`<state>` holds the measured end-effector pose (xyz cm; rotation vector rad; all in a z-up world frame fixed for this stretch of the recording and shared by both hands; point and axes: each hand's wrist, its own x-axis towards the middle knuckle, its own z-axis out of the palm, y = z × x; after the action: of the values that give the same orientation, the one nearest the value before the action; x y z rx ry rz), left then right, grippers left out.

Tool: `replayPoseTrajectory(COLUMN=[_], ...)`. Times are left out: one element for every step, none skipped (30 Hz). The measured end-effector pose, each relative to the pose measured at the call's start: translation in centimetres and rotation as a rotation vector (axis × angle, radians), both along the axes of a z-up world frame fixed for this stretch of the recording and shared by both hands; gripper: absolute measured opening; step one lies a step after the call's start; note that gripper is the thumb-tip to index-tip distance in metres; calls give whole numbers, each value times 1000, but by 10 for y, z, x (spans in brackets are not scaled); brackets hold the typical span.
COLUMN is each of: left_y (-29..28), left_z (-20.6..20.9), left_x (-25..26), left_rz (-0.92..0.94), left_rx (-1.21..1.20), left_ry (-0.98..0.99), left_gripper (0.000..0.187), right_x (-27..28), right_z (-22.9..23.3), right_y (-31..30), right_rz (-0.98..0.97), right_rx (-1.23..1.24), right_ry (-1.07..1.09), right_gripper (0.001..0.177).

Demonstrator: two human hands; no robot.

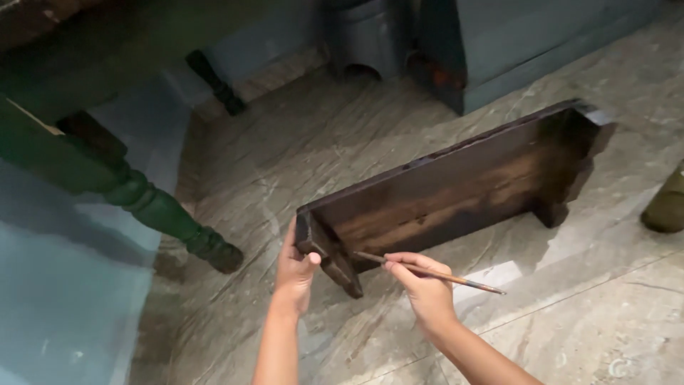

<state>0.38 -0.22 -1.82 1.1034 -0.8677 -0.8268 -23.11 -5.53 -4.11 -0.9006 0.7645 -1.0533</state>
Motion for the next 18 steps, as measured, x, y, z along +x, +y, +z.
replayPoseTrajectory(left_y=[0, -1, -2, -2, -2, -3, -2, -3, -3, -4, -5, -4, -2, -2, 0, 0, -1, -2], left_z=[2, 3, 2, 1, 0, -1, -1, -1, -2, -3, -4, -3, -1, 0, 0, 0, 0, -2], left_x=[-1, -3, -2, -2, -2, -2, -2, -2, -1, 1, 2, 1, 1, -1, 0, 0, 1, 2], left_rz=[-13, -26, -21, -28, -34, -27, -22, -16, -10, -17, -25, -21, -16, -15, -15, -19, -23, -22], left_rx=[-15, -34, -33, -44, -55, -55, -65, -76, -79, -77, -75, -74, -68, -60, -57, -48, -39, -40], left_ry=[18, 37, 36, 58, 80, 81, 56, 32, 32, 41, 49, 48, 27, 7, 6, 21, 36, 36], left_gripper=[126, 125, 125, 125, 124, 124, 124, 124, 124, 124, 125, 125, 125, 125, 125, 126, 127, 127], right_x=[4, 7, 6, 4, 2, -3, -7, -12, -16, -19, -24, -19, -15, -12, -8, -4, 0, -4], right_z=[-2, -4, -10, -16, -22, -31, -40, -49, -52, -55, -58, -52, -46, -40, -36, -33, -29, -34], right_y=[1, -1, -2, -2, -3, -3, -3, -3, -5, -7, -9, -10, -10, -10, -7, -6, -5, -5], right_rz=[-34, -67, -62, -11, 41, 47, 62, 76, 83, 87, 91, 96, 40, -21, -21, 15, 51, 52], right_rx=[16, 28, 29, 22, 14, 14, -1, -18, -20, 25, 69, 71, 92, 115, 118, 122, 126, 126], right_ry=[4, 9, 9, 2, -5, -4, -51, -98, -97, -137, -176, -176, -173, -170, -171, -155, -139, -139], right_gripper=[23, 24, 24, 23, 23, 23, 22, 21, 21, 20, 19, 19, 19, 19, 19, 20, 21, 21])
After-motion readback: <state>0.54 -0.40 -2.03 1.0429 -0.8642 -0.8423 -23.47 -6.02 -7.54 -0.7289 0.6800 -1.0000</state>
